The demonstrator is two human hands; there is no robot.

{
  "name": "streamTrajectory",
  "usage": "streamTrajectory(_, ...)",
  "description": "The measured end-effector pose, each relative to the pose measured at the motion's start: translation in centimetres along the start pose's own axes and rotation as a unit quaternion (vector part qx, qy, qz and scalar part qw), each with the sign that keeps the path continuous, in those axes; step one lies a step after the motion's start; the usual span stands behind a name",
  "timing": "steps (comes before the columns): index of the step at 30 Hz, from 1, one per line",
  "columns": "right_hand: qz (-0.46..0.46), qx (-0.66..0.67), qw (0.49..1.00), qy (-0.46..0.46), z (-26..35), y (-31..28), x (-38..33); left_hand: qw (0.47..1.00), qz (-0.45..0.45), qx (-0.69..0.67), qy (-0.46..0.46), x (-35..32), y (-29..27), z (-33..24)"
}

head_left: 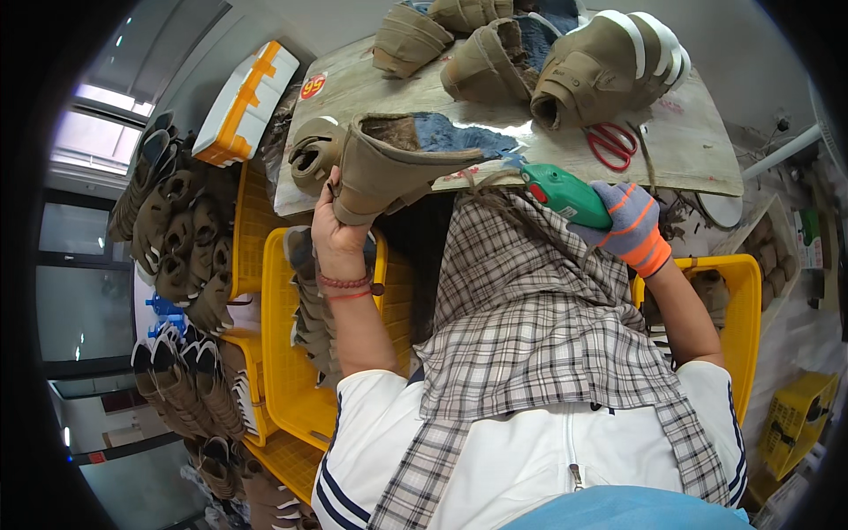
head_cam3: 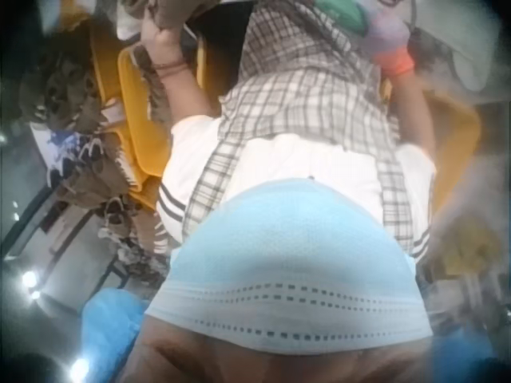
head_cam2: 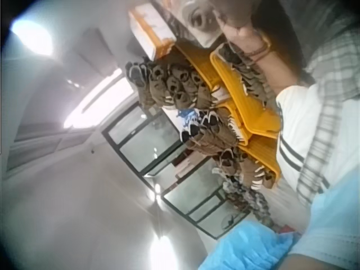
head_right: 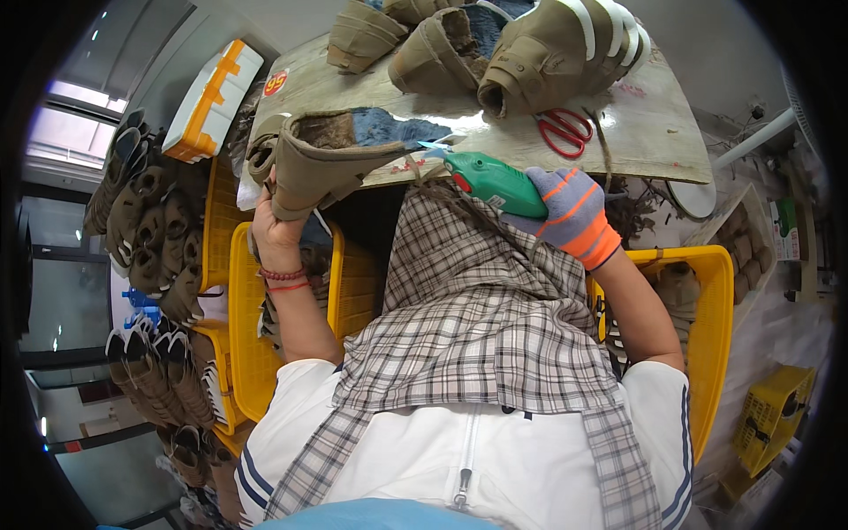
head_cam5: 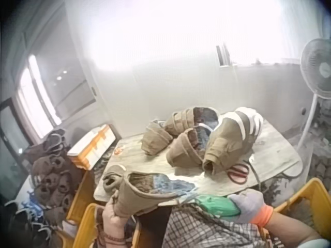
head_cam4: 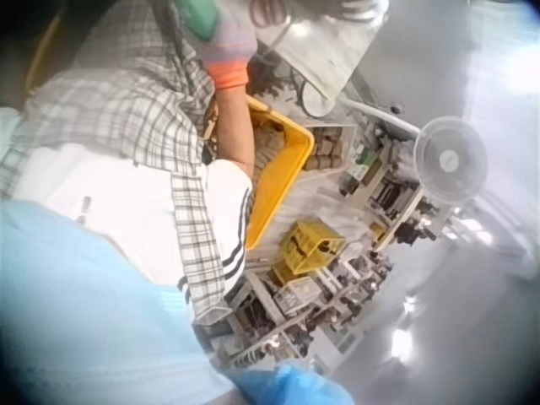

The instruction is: The person trims the interior lining of beige slip-on shoes using a handheld electric trimmer and scissors. They handle each shoe one at a time, rotating it to access different areas, and place finished shoes into a yellow bin.

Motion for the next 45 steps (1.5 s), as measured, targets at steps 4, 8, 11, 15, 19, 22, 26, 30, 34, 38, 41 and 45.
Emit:
streamTrajectory(4,0.012,-0.002,1.000,0.014,-0.3,0.3,-1.0,0.998,-0.053,0.017,0.032,0.9,-1.9,-0.5)
streamTrajectory(8,0.020,0.007,1.000,0.019,-0.2,0.4,-0.9,0.999,-0.033,-0.017,-0.018,1.7,-1.1,1.5)
streamTrajectory(11,0.010,0.019,1.000,0.015,0.1,0.4,-0.5,0.998,-0.050,-0.033,-0.011,1.8,-0.9,2.4)
streamTrajectory(15,0.002,0.020,1.000,0.008,0.3,0.3,-0.1,0.997,-0.060,-0.043,0.000,2.3,-2.5,2.0)
streamTrajectory(19,-0.013,0.027,1.000,-0.006,0.1,0.4,-0.1,0.994,-0.089,-0.065,0.012,2.3,-2.5,2.1)
streamTrajectory(22,-0.018,0.029,0.999,-0.003,0.3,0.3,0.4,0.994,-0.104,-0.040,0.021,2.1,-1.7,2.7)
streamTrajectory(26,-0.026,0.032,0.999,-0.004,0.6,-0.2,1.5,0.998,-0.035,-0.047,0.008,1.5,0.1,4.0)
streamTrajectory(30,-0.062,0.062,0.996,-0.004,1.2,-0.4,2.8,0.998,0.008,-0.009,0.058,0.2,2.7,5.7)
streamTrajectory(34,-0.048,0.108,0.993,0.014,1.2,0.1,3.9,0.990,0.043,0.071,0.114,-0.5,4.0,6.0)
streamTrajectory(38,-0.049,0.127,0.991,0.018,1.4,0.2,4.9,0.972,0.102,0.147,0.150,-0.9,4.8,6.7)
streamTrajectory(41,-0.040,0.163,0.985,0.042,1.1,0.2,5.7,0.959,0.105,0.189,0.185,-0.9,5.8,7.4)
streamTrajectory(45,-0.035,0.190,0.978,0.073,1.0,0.6,6.0,0.937,0.105,0.244,0.228,-0.8,5.9,7.4)
Point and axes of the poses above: each hand's wrist, its own x-axis towards the middle knuckle, its own y-axis out of the palm, z = x × y, the point moved 7 cm from there along x, towards the middle knuckle, and after that the axes turned 15 degrees about -y, right-handed, at the moved point
